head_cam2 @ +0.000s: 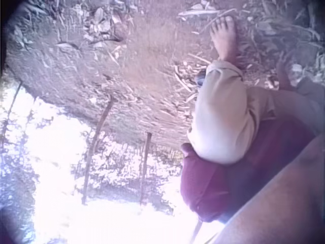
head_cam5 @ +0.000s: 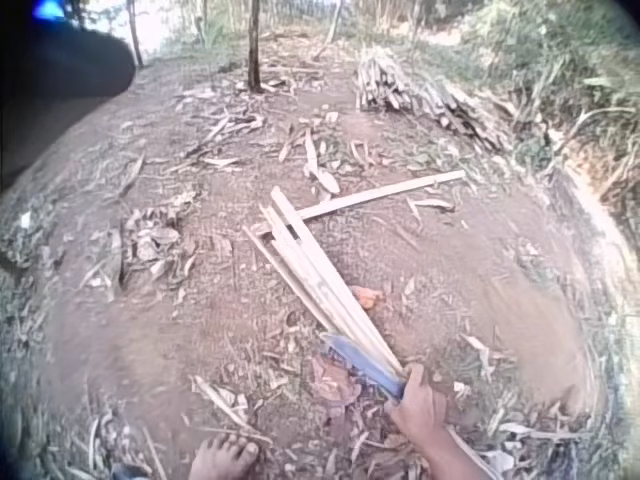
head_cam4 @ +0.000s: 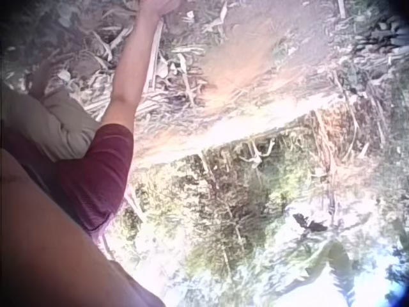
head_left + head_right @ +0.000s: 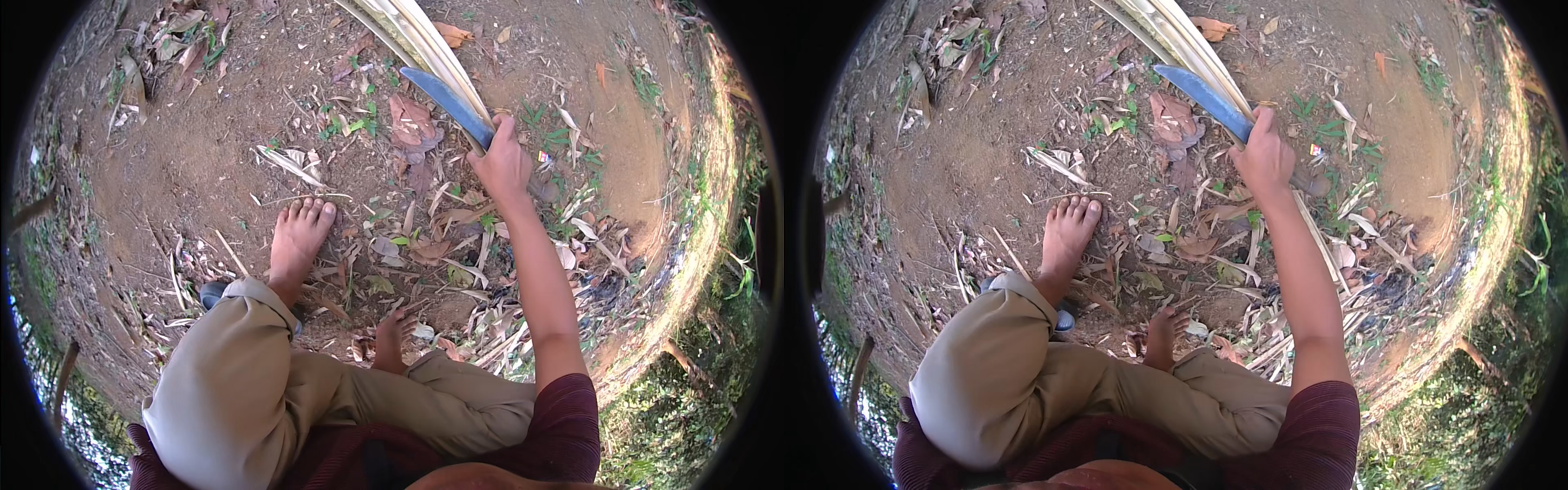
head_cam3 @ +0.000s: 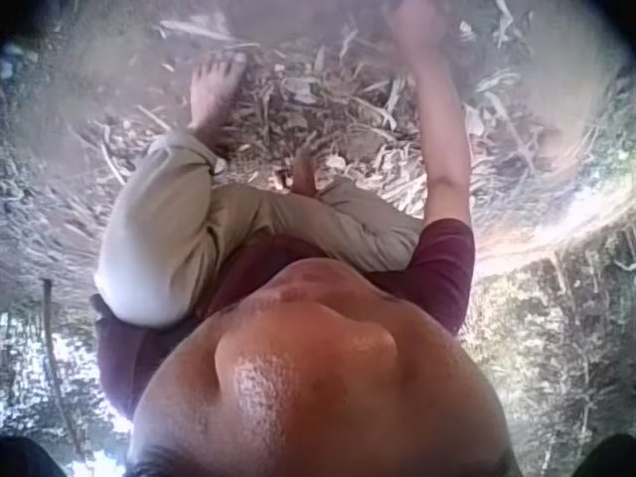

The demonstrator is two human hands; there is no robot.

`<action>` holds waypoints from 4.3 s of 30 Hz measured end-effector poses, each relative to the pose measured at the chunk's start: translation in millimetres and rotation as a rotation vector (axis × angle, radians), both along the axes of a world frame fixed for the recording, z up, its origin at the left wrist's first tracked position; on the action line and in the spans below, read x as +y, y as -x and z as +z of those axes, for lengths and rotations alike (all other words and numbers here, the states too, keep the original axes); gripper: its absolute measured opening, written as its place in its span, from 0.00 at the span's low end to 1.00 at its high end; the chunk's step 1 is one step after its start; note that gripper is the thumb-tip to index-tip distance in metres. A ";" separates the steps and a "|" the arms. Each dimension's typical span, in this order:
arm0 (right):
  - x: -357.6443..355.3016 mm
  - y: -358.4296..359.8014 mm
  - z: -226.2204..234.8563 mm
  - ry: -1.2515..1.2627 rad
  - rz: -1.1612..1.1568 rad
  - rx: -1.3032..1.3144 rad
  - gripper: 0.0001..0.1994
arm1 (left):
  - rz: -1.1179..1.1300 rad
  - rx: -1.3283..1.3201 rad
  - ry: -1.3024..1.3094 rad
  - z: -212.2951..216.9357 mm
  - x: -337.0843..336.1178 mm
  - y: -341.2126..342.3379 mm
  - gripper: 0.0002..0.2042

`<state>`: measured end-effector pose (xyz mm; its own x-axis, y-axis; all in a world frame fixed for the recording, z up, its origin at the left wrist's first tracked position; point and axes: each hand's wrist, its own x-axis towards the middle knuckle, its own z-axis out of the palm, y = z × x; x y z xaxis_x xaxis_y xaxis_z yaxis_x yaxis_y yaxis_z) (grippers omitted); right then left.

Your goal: The person shaves and thins a strip of bamboo using a machete while sitting on the ground.

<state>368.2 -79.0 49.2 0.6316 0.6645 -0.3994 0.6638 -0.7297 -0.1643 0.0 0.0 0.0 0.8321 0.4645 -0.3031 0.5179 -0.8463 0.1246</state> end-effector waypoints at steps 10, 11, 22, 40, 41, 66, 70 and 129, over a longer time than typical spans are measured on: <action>-9.6 -17.1 -11.3 0.057 0.004 -0.166 0.29 | 0.013 -0.031 0.088 9.4 -5.8 -11.6 0.17; -14.1 -19.0 -8.6 0.078 -0.016 -0.152 0.29 | -0.022 -0.028 0.124 9.6 0.0 -9.7 0.18; 19.1 0.1 89.5 0.154 -0.057 -0.049 0.31 | 0.026 0.065 0.159 49.5 20.4 -11.3 0.22; 93.2 100.3 592.8 0.795 0.002 0.393 0.34 | 2.025 0.284 0.084 746.7 125.4 320.9 0.42; 126.9 102.2 609.3 0.777 0.022 0.391 0.33 | 2.048 0.199 0.111 756.4 140.5 329.0 0.41; 769.1 2.0 534.0 0.714 0.213 0.133 0.31 | 2.828 0.160 -0.055 710.9 516.6 299.6 0.42; 923.7 90.1 595.6 0.596 0.331 0.153 0.31 | 2.821 0.288 -0.068 739.0 607.0 320.8 0.41; 2557.5 187.5 623.6 0.535 0.097 0.294 0.35 | 2.434 0.008 -0.135 698.6 2480.9 394.3 0.44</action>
<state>180.6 2478.4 672.8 0.3911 0.3729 -0.8414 0.7136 -0.7002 0.0214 -394.3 2480.9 698.6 -0.9601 0.1928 -0.2026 0.1669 0.9762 0.1382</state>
